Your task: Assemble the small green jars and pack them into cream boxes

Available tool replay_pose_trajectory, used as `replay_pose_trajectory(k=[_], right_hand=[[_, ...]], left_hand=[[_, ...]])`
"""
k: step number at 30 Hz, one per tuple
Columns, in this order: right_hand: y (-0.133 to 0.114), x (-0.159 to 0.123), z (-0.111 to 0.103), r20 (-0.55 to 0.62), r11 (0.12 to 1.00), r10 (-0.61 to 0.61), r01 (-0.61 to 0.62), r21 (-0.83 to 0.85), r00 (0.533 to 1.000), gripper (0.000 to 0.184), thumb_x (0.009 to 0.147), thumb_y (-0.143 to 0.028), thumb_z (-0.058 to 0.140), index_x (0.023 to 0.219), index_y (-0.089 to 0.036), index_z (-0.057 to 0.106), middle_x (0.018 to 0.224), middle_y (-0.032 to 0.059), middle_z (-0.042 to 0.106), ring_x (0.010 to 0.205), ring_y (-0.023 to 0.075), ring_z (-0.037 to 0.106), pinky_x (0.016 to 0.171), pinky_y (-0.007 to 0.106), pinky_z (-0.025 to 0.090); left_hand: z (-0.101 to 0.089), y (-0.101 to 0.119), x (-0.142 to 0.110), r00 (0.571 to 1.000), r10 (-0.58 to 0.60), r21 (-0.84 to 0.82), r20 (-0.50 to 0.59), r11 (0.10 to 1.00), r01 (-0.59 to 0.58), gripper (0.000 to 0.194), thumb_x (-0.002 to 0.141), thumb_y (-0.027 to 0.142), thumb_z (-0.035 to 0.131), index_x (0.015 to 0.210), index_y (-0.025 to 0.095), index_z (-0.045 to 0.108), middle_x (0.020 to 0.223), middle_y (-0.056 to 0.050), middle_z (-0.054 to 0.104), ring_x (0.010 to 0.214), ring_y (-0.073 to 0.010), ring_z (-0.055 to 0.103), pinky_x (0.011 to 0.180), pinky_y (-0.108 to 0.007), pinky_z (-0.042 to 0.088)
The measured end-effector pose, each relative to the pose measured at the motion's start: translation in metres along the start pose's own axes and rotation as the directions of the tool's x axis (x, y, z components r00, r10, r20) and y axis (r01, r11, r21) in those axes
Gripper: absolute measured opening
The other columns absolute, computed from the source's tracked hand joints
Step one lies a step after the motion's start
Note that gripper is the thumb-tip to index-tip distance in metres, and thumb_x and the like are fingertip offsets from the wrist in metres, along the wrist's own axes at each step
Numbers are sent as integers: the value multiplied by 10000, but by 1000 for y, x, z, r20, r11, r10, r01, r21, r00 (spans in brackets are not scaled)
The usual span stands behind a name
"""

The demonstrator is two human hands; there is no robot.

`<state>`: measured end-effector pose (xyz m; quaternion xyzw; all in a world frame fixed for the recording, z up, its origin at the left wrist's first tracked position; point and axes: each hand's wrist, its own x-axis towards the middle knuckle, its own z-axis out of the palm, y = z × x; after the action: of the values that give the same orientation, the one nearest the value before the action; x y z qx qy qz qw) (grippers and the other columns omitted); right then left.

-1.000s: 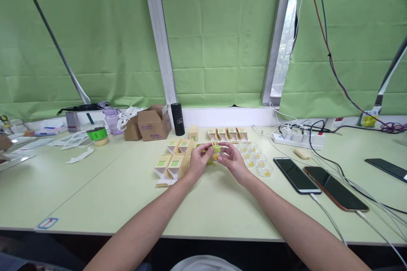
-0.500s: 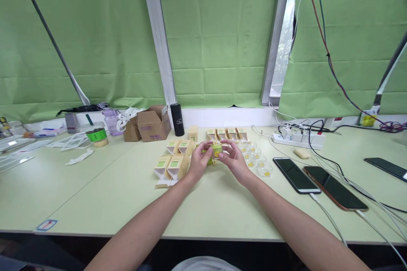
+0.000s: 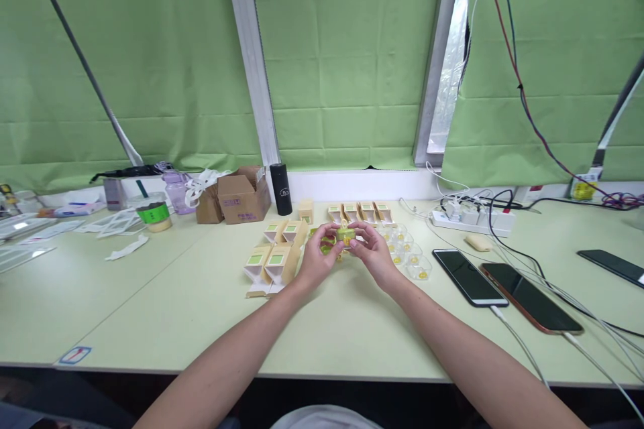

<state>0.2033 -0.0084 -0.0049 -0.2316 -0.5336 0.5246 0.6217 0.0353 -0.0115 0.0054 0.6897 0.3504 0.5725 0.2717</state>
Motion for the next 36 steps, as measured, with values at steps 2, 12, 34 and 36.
replay_pose_trajectory(k=[2,12,34,36], right_hand=[[-1,0,0,-4,1000,8,-7,11,1000,419,736,-411,927,1071,-279,713,1057,20,726,867,193,717,830,360,625],[-3,-2,3,72,906,141,-158,392,987,447,851,-308,835,1257,-311,649,986,15,794,977,241,770,962,484,612],[14,2,-5,-50,923,135,-108,369,990,460,757,-367,908,1137,-308,657,929,-10,785,898,251,771,937,556,625],[11,2,-4,-63,928,130,-99,358,989,492,728,-347,928,1139,-301,660,845,-32,754,832,228,746,913,532,626]], left_hand=[[0,0,0,1000,0,7,1,1000,0,329,889,338,742,1182,211,661,1137,-96,710,1041,-234,672,877,-346,540],[1,3,-6,996,75,7,-51,997,-75,341,987,382,639,1289,225,621,1157,-98,704,1087,-238,665,956,-402,530],[2,2,-5,1000,-2,6,-27,1000,2,335,972,401,675,1248,217,625,1117,-85,722,1067,-225,692,947,-384,564],[1,0,-5,1000,-14,6,-15,1000,14,372,959,408,698,1269,217,623,1162,-96,725,1094,-230,691,952,-385,569]])
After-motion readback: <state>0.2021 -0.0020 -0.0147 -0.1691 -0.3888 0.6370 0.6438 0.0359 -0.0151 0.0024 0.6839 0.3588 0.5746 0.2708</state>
